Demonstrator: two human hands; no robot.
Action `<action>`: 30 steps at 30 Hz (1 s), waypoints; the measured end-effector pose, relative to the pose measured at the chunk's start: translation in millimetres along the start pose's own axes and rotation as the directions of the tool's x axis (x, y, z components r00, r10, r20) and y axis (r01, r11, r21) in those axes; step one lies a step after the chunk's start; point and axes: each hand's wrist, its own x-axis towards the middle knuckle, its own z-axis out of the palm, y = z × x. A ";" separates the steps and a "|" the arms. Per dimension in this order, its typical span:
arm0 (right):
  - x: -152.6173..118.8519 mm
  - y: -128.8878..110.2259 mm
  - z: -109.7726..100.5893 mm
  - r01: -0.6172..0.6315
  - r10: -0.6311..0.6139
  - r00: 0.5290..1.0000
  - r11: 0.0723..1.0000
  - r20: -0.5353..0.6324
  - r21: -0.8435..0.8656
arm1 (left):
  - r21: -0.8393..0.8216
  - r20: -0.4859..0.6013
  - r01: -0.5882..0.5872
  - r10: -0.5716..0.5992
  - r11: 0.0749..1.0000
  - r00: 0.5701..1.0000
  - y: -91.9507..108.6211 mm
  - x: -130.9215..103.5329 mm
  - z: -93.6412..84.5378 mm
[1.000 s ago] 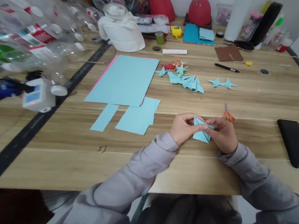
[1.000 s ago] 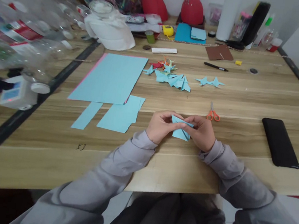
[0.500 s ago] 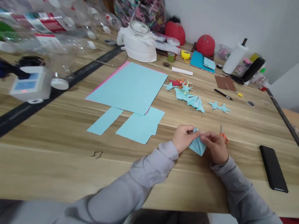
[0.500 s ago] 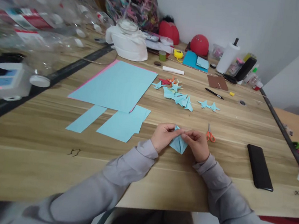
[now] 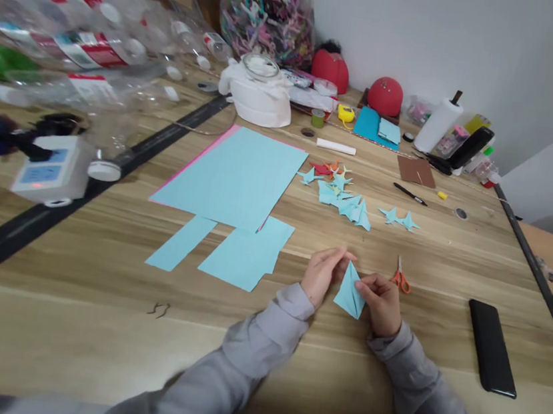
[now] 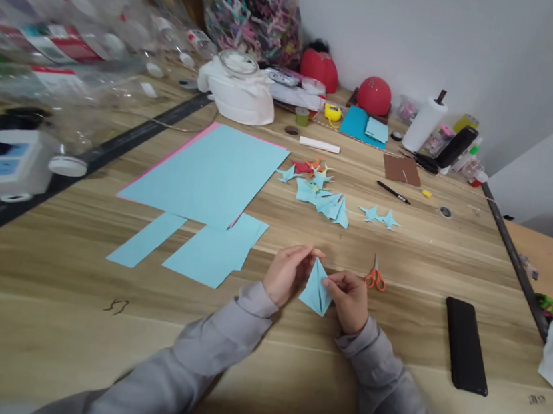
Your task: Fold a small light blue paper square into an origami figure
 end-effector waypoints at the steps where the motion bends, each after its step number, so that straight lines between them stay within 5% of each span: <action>1: 0.6 0.4 0.1 -0.001 0.001 1.000 1.000 -0.009 0.008 | -0.011 0.011 0.006 -0.006 1.000 1.000 -0.4 -0.6 1.0; 10: 7.5 11.2 0.8 0.030 -0.030 1.000 0.999 -0.006 0.043 | 0.391 0.095 -0.295 0.281 0.872 0.955 -8.0 2.3 2.4; 18: 6.9 10.1 -3.9 0.014 -0.015 0.999 1.000 0.033 0.023 | 0.384 0.169 -0.271 0.221 0.883 0.961 1.9 6.3 -0.4; 24: 8.3 17.0 -7.9 -0.013 0.012 1.000 0.996 0.004 0.087 | 0.095 0.089 0.029 -0.038 0.995 0.995 0.5 2.9 -2.8; 30: 11.6 16.6 -7.2 -0.013 0.011 1.000 0.996 0.025 0.093 | 0.233 0.219 -0.185 0.134 0.955 0.966 3.8 2.4 -3.0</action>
